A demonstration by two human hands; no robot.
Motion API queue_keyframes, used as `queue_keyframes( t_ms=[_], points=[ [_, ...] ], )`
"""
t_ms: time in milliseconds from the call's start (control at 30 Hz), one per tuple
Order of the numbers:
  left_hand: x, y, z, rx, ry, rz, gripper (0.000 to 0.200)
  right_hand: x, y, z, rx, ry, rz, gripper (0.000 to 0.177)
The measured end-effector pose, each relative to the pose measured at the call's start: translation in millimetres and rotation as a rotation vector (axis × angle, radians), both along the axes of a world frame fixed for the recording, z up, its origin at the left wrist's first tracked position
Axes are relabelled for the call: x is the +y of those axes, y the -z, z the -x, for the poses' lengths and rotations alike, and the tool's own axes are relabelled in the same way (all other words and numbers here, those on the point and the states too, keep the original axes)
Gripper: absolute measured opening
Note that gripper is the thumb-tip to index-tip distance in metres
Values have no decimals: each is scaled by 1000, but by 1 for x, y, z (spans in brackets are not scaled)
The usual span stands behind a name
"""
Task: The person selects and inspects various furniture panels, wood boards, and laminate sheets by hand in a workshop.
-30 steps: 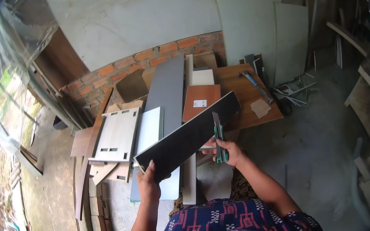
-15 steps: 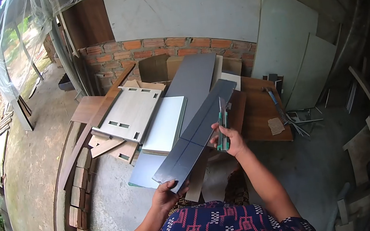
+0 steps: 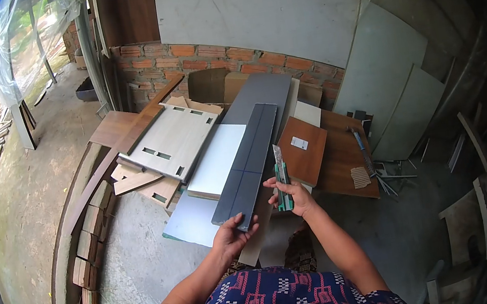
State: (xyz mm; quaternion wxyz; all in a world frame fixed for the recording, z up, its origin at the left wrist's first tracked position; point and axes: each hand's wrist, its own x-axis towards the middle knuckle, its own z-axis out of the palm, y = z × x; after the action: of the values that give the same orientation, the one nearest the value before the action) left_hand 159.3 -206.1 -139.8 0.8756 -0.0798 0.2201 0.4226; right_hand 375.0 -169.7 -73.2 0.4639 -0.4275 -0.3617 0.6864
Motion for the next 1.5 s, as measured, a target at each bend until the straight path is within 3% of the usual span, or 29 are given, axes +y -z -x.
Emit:
queue_keyframes(
  t_ms=[100, 200, 367, 533, 633, 700, 800, 900, 1100, 1200, 1400, 1500],
  points=[
    [13, -7, -10, 106, 108, -20, 33, -11, 4, 2, 17, -7, 17, 33],
    [33, -5, -15, 173, 281, -117, 53, -22, 7, 2, 39, -17, 24, 33],
    [32, -17, -16, 174, 503, -196, 53, -41, 12, -8, 46, 10, 44, 32],
    [5, -34, -8, 244, 733, -435, 45, -56, 12, -20, 85, 45, 25, 34],
    [20, -38, 15, 308, 499, -606, 43, -68, 18, -27, 88, 62, 23, 34],
    [44, -30, 38, 429, 172, -562, 42, -81, 25, -34, 112, 92, 39, 34],
    [76, -34, 79, 584, -284, -314, 46, -106, 40, -50, 146, 134, 45, 34],
    [106, -8, 117, 645, -479, -116, 52, -130, 60, -67, 168, 195, 64, 32],
    [134, 8, 136, 649, -449, 21, 56, -157, 75, -72, 211, 292, 125, 31],
    [157, 31, 142, 580, -371, -77, 58, -159, 77, -66, 233, 292, 141, 31],
    [180, 22, 137, 783, -377, 113, 42, -159, 91, -61, 204, 267, 188, 33],
    [185, 37, 136, 885, -354, -65, 40, -159, 90, -56, 215, 272, 200, 33]
  ],
)
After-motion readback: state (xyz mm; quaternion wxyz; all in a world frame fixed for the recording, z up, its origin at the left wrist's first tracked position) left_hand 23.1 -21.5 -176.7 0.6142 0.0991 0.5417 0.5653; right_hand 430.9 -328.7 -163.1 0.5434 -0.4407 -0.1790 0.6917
